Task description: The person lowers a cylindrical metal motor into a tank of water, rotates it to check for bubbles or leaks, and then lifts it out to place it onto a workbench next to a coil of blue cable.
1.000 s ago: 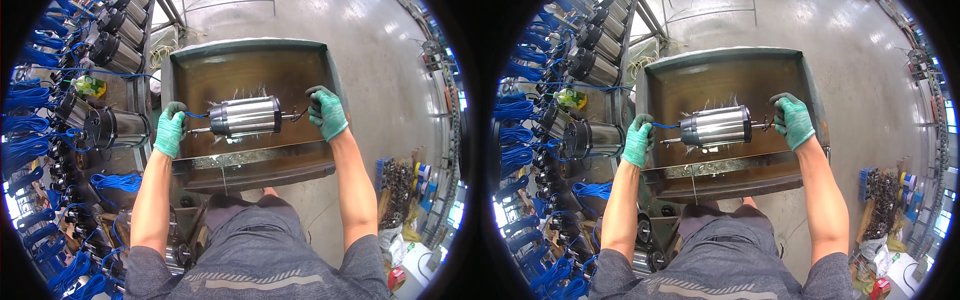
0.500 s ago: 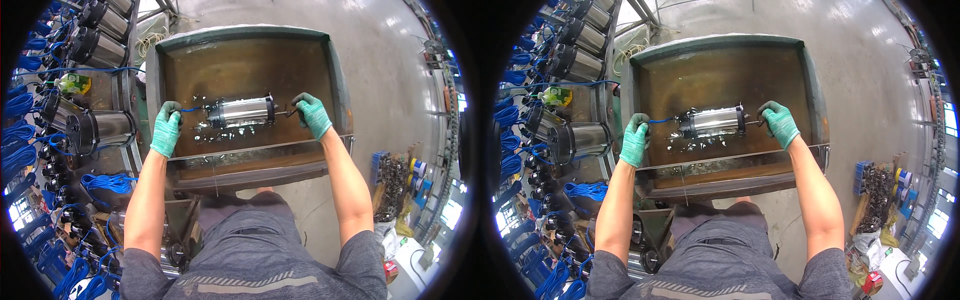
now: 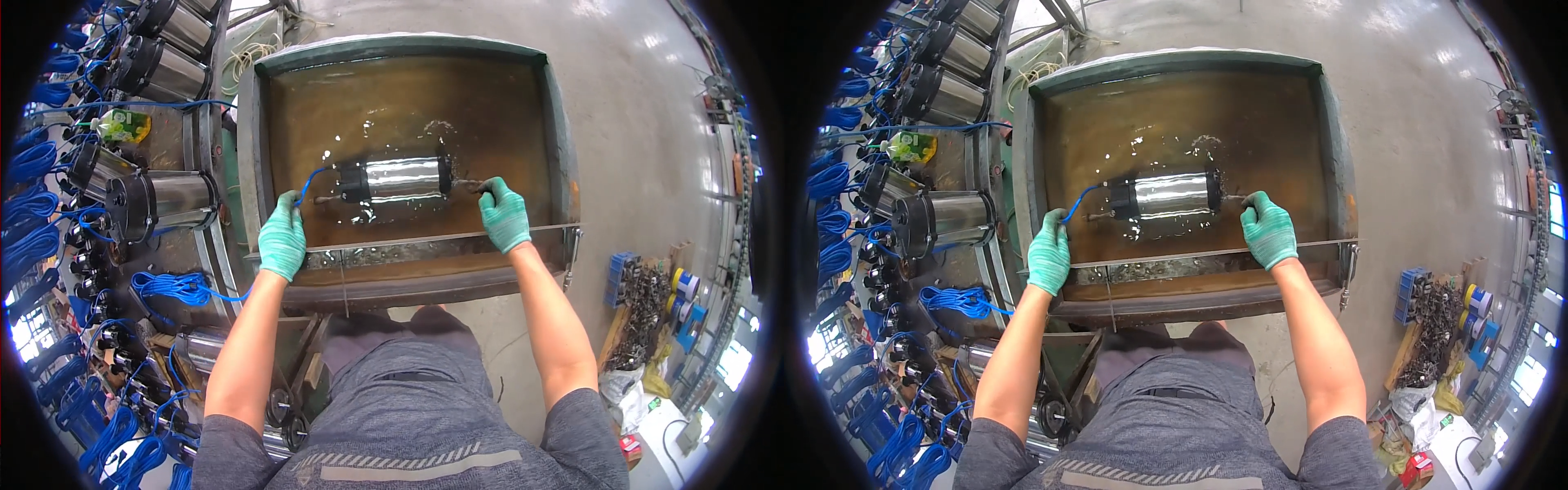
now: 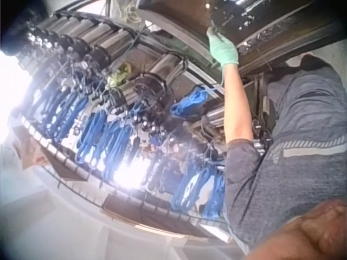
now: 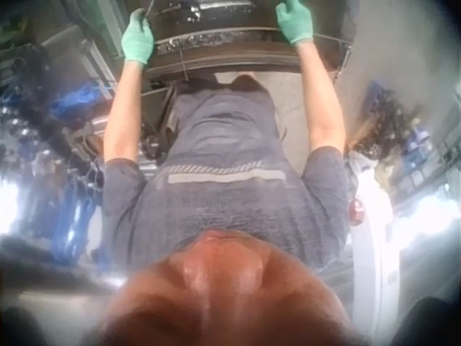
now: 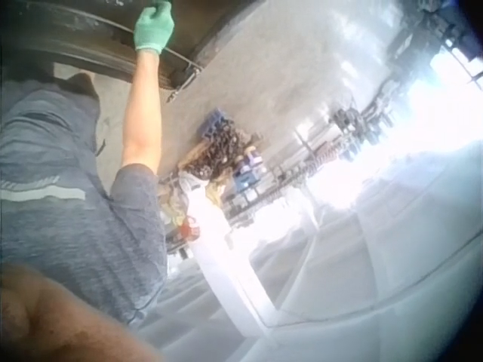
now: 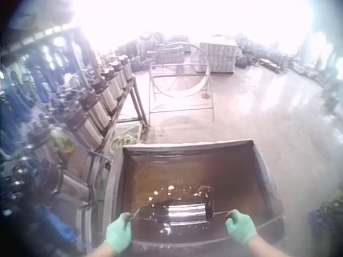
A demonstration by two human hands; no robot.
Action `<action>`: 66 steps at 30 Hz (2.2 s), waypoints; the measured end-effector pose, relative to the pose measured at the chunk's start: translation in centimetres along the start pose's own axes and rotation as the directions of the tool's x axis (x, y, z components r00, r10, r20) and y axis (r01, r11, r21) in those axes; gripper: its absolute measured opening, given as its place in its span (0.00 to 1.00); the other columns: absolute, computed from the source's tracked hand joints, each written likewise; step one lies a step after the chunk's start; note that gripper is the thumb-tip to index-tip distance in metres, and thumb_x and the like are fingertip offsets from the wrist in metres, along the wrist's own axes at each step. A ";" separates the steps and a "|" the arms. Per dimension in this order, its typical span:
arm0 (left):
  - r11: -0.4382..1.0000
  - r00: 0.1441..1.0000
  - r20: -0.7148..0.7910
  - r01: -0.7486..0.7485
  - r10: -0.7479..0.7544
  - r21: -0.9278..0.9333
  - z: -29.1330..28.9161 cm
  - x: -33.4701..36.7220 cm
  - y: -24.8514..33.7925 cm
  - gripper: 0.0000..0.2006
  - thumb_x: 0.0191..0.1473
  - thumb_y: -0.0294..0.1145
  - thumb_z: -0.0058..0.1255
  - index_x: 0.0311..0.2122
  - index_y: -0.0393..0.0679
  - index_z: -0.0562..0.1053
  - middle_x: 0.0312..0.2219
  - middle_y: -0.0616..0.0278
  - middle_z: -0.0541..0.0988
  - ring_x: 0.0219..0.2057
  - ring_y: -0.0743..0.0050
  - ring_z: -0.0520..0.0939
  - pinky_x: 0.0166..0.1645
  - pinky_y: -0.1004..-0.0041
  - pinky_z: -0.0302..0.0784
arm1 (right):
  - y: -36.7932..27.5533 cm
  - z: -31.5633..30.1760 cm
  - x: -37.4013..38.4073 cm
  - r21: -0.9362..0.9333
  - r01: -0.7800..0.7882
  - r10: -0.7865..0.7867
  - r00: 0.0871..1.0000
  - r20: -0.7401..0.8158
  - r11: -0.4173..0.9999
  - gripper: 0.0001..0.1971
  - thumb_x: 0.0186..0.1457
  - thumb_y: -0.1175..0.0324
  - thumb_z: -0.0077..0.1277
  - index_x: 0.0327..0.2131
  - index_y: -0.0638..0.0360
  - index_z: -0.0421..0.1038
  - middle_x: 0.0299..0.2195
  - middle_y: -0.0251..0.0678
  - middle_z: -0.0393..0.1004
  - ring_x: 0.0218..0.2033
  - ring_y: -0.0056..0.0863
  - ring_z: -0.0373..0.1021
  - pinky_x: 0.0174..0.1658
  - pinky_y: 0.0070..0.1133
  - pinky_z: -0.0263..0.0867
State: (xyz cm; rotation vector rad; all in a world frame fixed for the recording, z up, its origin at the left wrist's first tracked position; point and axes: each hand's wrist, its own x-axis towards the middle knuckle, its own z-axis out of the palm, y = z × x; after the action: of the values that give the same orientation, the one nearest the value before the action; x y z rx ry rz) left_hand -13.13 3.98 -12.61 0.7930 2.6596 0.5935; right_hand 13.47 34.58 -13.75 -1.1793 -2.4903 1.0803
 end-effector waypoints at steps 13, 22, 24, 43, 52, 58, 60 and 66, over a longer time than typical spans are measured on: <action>0.867 0.925 -0.035 0.367 -0.378 0.337 0.5 0.8 4.3 0.19 0.62 0.53 0.44 0.44 0.50 0.76 0.30 0.49 0.84 0.36 0.44 0.84 0.42 0.51 0.77 | 0.2 1.3 0.5 -0.097 -0.032 0.024 0.996 -0.084 0.995 0.06 0.58 0.65 0.48 0.37 0.52 0.72 0.28 0.48 0.79 0.33 0.52 0.76 0.37 0.41 0.72; 0.831 0.917 -0.014 0.368 -0.399 0.418 0.5 1.2 4.9 0.21 0.61 0.55 0.45 0.39 0.49 0.78 0.32 0.49 0.84 0.37 0.43 0.84 0.43 0.50 0.77 | -0.1 0.9 0.6 -0.020 -0.058 0.056 0.996 -0.072 0.998 0.06 0.58 0.67 0.48 0.38 0.53 0.72 0.28 0.48 0.78 0.32 0.52 0.76 0.36 0.40 0.72; 0.832 0.917 -0.017 0.369 -0.398 0.414 0.7 1.3 4.6 0.21 0.61 0.56 0.45 0.39 0.48 0.78 0.32 0.49 0.84 0.37 0.42 0.83 0.43 0.50 0.77 | 0.2 1.1 0.7 -0.009 -0.055 0.054 0.996 -0.073 0.998 0.06 0.57 0.67 0.48 0.38 0.53 0.72 0.28 0.48 0.78 0.32 0.52 0.76 0.36 0.40 0.72; 0.841 0.896 0.036 0.400 -0.443 0.365 0.2 1.5 4.9 0.18 0.62 0.51 0.46 0.38 0.47 0.78 0.31 0.47 0.83 0.36 0.41 0.83 0.43 0.51 0.77 | 0.1 0.9 0.6 0.050 0.023 -0.015 0.987 -0.161 0.999 0.06 0.58 0.73 0.47 0.37 0.57 0.73 0.27 0.48 0.78 0.28 0.48 0.76 0.33 0.33 0.71; 0.842 0.899 0.048 0.388 -0.435 0.374 0.2 1.6 5.0 0.18 0.62 0.51 0.45 0.38 0.47 0.78 0.30 0.47 0.83 0.36 0.41 0.82 0.43 0.51 0.77 | -0.1 0.8 0.7 0.074 0.040 -0.027 0.986 -0.166 0.996 0.05 0.58 0.74 0.48 0.37 0.57 0.73 0.27 0.47 0.78 0.27 0.47 0.76 0.33 0.32 0.71; 0.843 0.899 0.051 0.386 -0.435 0.374 0.3 1.5 4.9 0.18 0.62 0.51 0.46 0.38 0.47 0.78 0.31 0.47 0.83 0.36 0.40 0.82 0.44 0.51 0.77 | -0.6 0.5 0.7 0.075 0.025 -0.012 0.986 -0.167 0.997 0.05 0.58 0.74 0.48 0.37 0.57 0.73 0.26 0.48 0.77 0.26 0.47 0.75 0.32 0.32 0.70; 0.847 0.902 0.047 0.384 -0.430 0.368 0.3 1.6 4.9 0.18 0.62 0.51 0.46 0.38 0.47 0.78 0.31 0.47 0.83 0.37 0.40 0.82 0.44 0.51 0.77 | -0.5 0.5 0.7 0.073 0.006 0.006 0.988 -0.153 0.997 0.05 0.57 0.74 0.48 0.37 0.57 0.73 0.26 0.48 0.77 0.26 0.48 0.75 0.33 0.32 0.70; 0.841 0.899 0.055 0.384 -0.436 0.382 0.3 1.6 5.1 0.18 0.62 0.51 0.46 0.38 0.47 0.78 0.31 0.47 0.83 0.37 0.40 0.82 0.44 0.51 0.77 | 0.1 0.8 0.7 0.054 0.038 -0.028 0.985 -0.171 0.998 0.05 0.57 0.74 0.48 0.37 0.57 0.72 0.26 0.48 0.77 0.27 0.49 0.75 0.33 0.34 0.71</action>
State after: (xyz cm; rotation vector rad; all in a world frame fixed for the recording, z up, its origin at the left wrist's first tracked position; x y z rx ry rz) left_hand -12.07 8.84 -10.75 0.3016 2.7159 -0.0674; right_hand 12.68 34.73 -14.47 -1.1583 -2.3264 0.9904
